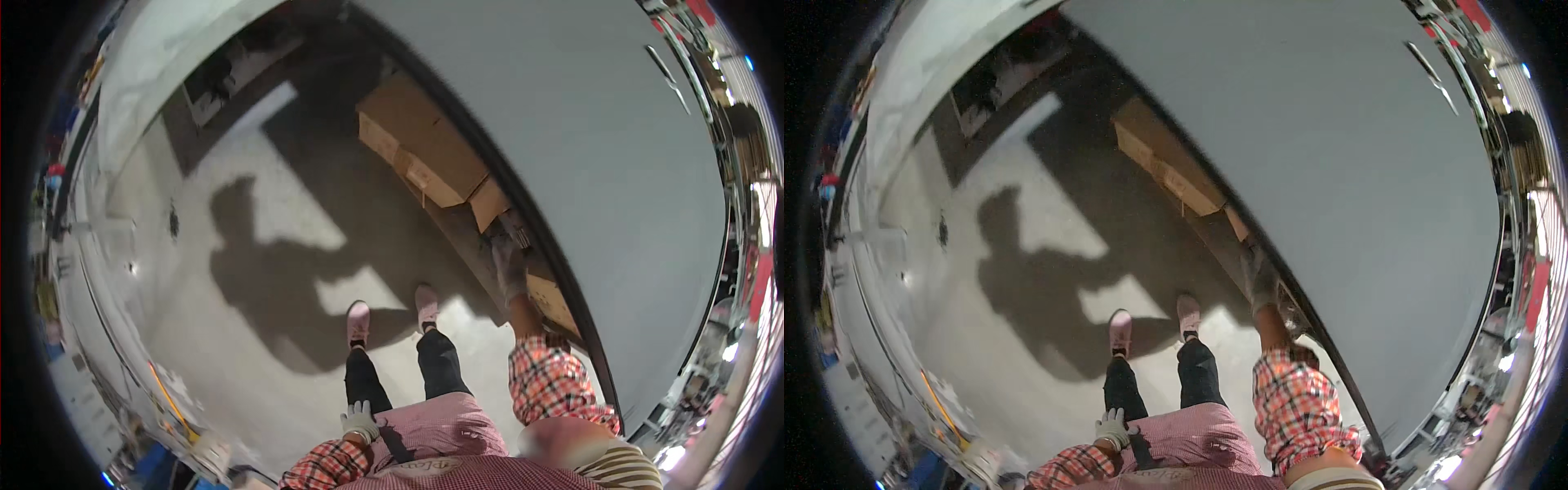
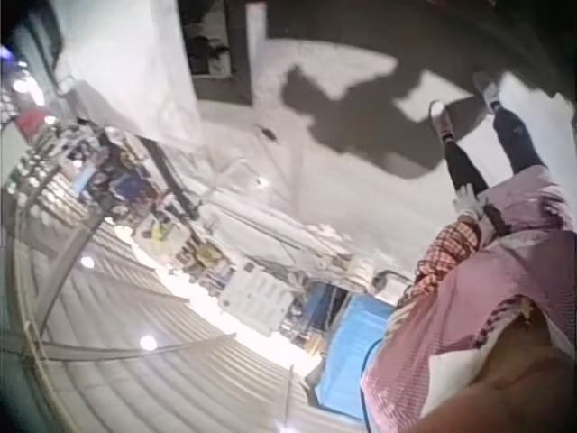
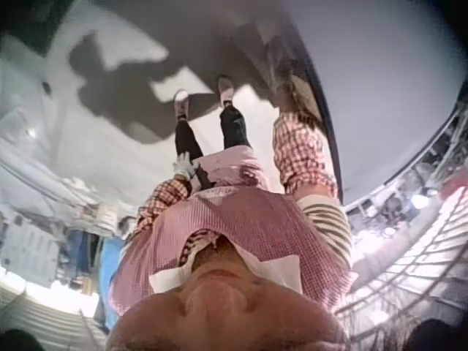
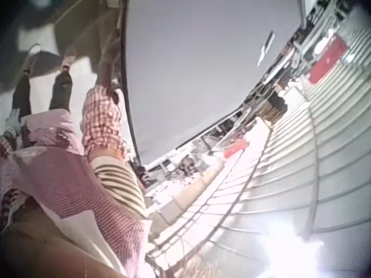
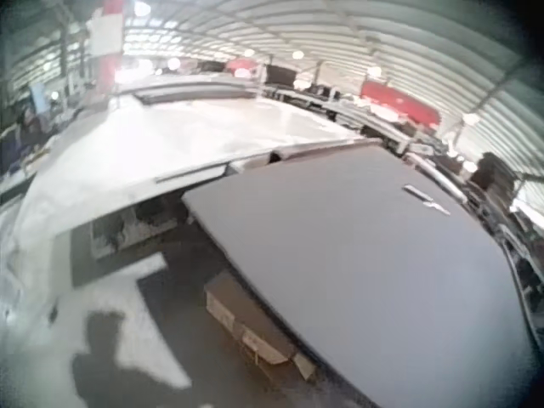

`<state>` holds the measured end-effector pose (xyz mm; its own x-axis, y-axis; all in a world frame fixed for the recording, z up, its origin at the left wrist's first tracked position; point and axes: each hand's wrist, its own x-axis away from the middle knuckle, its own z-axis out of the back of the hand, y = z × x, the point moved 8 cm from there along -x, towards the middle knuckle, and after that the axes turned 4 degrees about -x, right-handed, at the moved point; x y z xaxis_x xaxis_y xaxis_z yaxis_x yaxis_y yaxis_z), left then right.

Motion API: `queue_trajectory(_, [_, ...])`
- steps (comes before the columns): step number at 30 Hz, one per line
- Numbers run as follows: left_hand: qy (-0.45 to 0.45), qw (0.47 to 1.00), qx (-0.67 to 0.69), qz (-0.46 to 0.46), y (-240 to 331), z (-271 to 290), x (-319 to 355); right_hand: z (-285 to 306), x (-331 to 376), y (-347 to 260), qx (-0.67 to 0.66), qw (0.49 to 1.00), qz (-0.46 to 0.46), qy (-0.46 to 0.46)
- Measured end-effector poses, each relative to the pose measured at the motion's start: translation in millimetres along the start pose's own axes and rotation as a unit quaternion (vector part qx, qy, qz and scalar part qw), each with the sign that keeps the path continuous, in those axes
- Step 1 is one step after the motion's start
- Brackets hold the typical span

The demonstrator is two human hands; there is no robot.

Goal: Applying and cutting rubber insulation strips to a large panel on a workshop table.

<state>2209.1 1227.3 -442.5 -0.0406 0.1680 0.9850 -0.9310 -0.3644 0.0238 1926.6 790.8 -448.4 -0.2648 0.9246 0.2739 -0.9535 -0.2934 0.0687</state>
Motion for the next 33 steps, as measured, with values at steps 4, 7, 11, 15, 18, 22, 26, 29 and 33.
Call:
queue_trajectory(4, [0.011,0.996,0.086,0.01,-3.6,-31.0,-78.2,-59.4,-106.7,7.2,-0.436,0.852,-0.29,0.014])
queue_trajectory(7, [0.124,0.98,0.158,-0.007,1.5,-7.0,-139.9,-94.5,-181.0,4.9,-0.381,0.862,-0.328,0.067])
queue_trajectory(11, [0.089,0.98,0.18,0.011,7.2,-9.8,-152.7,-110.6,-191.8,16.1,-0.261,0.9,-0.337,0.091])
queue_trajectory(15, [0.14,0.974,0.177,-0.02,9.0,-7.6,-124.1,-86.1,-170.3,55.8,-0.058,0.915,-0.391,0.085])
queue_trajectory(18, [0.179,0.96,0.209,-0.051,3.0,-4.0,-112.4,-81.3,-157.7,96.0,0.008,0.895,-0.445,0.019])
queue_trajectory(22, [0.221,0.941,0.242,-0.084,-0.5,7.4,-110.8,-74.7,-143.2,151.3,-0.125,0.877,-0.461,0.049])
queue_trajectory(26, [0.241,0.933,0.249,-0.098,3.5,17.7,-109.4,-65.7,-158.4,163.9,-0.136,0.912,-0.383,0.056])
queue_trajectory(29, [0.196,0.952,0.225,-0.071,6.0,17.2,-113.5,-69.7,-155.8,171.5,-0.078,0.901,-0.426,-0.024])
queue_trajectory(33, [0.222,0.952,0.195,-0.077,5.9,29.1,-107.6,-66.9,-140.0,169.0,-0.216,0.907,-0.362,0.026])
